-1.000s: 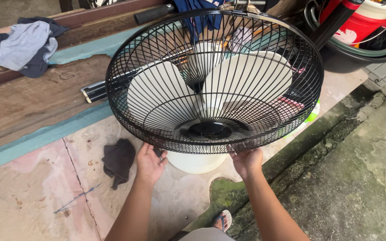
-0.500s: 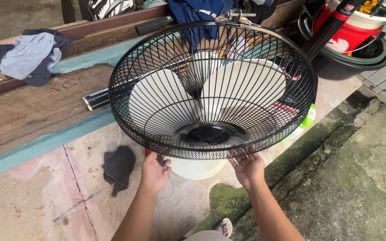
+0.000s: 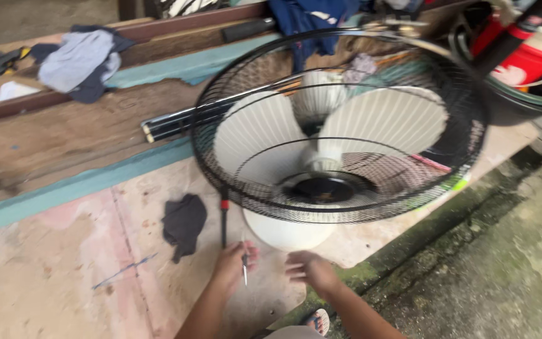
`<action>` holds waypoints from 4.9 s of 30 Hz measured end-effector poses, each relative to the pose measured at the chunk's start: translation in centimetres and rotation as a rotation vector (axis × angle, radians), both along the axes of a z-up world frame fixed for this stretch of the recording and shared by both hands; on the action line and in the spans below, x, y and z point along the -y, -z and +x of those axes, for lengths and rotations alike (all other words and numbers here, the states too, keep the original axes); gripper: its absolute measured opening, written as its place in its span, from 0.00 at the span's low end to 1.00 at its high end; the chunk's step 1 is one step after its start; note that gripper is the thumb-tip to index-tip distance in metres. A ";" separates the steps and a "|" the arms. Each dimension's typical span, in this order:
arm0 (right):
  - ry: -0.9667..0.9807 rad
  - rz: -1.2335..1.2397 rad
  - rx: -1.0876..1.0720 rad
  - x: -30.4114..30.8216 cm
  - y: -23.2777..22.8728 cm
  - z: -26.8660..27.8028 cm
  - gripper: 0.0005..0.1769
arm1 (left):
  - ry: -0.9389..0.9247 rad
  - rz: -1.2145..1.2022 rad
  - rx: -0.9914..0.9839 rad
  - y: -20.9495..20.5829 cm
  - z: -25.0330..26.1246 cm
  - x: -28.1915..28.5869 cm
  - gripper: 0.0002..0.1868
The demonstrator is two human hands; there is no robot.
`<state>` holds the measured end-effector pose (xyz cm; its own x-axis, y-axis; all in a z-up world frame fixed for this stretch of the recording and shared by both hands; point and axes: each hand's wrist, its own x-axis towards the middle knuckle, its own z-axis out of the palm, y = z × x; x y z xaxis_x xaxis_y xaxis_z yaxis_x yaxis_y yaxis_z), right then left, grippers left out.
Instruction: The person secures the front grille of a standing fan by tightening a screw with a screwdriver. They then wipe the fan's base with a cloth and spray a liquid onto the power cord.
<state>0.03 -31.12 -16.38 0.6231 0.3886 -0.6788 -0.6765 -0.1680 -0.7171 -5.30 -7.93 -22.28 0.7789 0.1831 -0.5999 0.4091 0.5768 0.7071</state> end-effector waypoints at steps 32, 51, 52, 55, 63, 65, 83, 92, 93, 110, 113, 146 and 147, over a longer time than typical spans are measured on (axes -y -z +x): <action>-0.169 -0.298 0.295 -18.1 1.6 -6.0 0.20 | 0.227 0.916 -0.056 -0.5 -8.3 -9.7 0.16; 0.824 0.381 0.298 11.4 -1.4 9.9 0.19 | 0.217 0.812 0.025 0.4 5.3 10.4 0.37; 0.767 0.432 0.337 12.5 -2.5 11.4 0.20 | 0.194 0.831 -0.068 1.4 5.9 11.4 0.39; 0.552 0.585 0.387 14.9 -5.6 14.4 0.22 | 0.002 0.904 -0.186 3.5 6.2 14.9 0.43; 0.182 0.653 0.227 14.5 -10.5 16.3 0.26 | -0.637 -0.208 0.056 -4.7 6.7 16.2 0.45; 0.205 0.676 0.151 14.2 -10.8 15.8 0.28 | -0.700 -0.446 0.195 -8.7 6.6 14.6 0.48; -0.037 0.857 0.158 12.9 -10.0 11.2 0.29 | -0.581 -0.414 0.377 -15.9 9.3 8.4 0.50; -0.230 0.864 0.143 9.6 -13.1 4.7 0.31 | -0.356 -0.289 0.364 -15.4 9.8 2.4 0.42; -0.236 0.854 0.124 9.2 -13.2 4.1 0.32 | -0.356 -0.244 0.301 -15.1 9.7 1.8 0.42; -0.398 0.175 1.427 6.5 -5.3 16.8 0.33 | -0.516 -0.647 0.360 -16.6 1.4 12.7 0.35; -0.423 0.828 0.433 0.9 -2.5 20.3 0.21 | -0.520 -0.624 0.354 -16.5 1.4 13.6 0.37; -0.149 -0.275 1.226 -0.2 -4.5 7.1 0.26 | -0.529 -0.188 0.272 -5.4 -0.7 -0.7 0.26; -0.190 -0.338 1.202 1.4 -3.3 7.3 0.24 | -0.521 0.151 0.166 -4.7 -1.0 -0.8 0.26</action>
